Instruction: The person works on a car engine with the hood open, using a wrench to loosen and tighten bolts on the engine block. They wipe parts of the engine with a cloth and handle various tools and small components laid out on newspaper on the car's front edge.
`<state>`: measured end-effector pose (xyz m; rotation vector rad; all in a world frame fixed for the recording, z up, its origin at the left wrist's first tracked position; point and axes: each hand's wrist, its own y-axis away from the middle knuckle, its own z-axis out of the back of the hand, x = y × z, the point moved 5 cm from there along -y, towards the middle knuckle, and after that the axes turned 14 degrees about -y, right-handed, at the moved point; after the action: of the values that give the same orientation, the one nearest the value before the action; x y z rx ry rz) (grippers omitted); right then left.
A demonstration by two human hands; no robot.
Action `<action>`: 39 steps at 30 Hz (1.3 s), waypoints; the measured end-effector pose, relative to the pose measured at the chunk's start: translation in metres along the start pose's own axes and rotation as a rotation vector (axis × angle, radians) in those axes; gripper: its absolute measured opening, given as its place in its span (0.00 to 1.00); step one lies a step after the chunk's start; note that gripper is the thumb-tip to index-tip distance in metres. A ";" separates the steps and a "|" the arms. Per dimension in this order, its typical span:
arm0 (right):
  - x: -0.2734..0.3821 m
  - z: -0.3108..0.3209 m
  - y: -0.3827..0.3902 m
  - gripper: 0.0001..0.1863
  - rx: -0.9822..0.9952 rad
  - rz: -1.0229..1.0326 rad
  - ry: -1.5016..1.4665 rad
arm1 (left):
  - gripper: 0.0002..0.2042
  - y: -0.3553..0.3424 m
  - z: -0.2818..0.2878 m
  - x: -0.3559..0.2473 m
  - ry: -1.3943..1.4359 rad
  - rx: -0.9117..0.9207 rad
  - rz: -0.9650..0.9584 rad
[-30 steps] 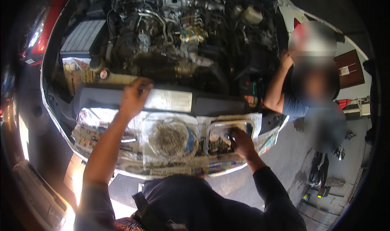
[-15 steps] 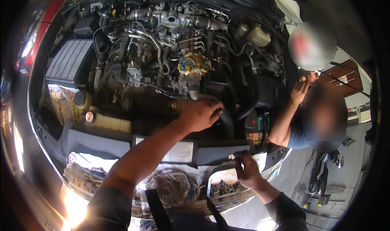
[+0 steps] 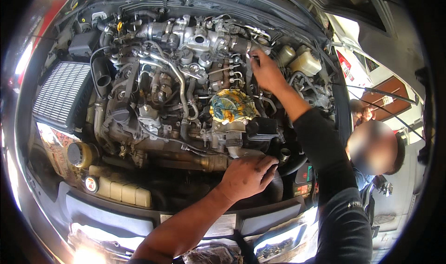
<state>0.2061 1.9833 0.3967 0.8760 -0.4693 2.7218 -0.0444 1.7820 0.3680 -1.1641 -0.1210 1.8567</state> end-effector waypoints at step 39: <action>0.069 -0.120 -0.146 0.19 0.219 -0.065 0.693 | 0.11 0.014 -0.008 0.013 -0.082 0.226 0.113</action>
<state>0.1365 2.1709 0.3784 -0.0493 0.0013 2.8079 -0.0489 1.7806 0.3483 -0.9564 0.1085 1.9608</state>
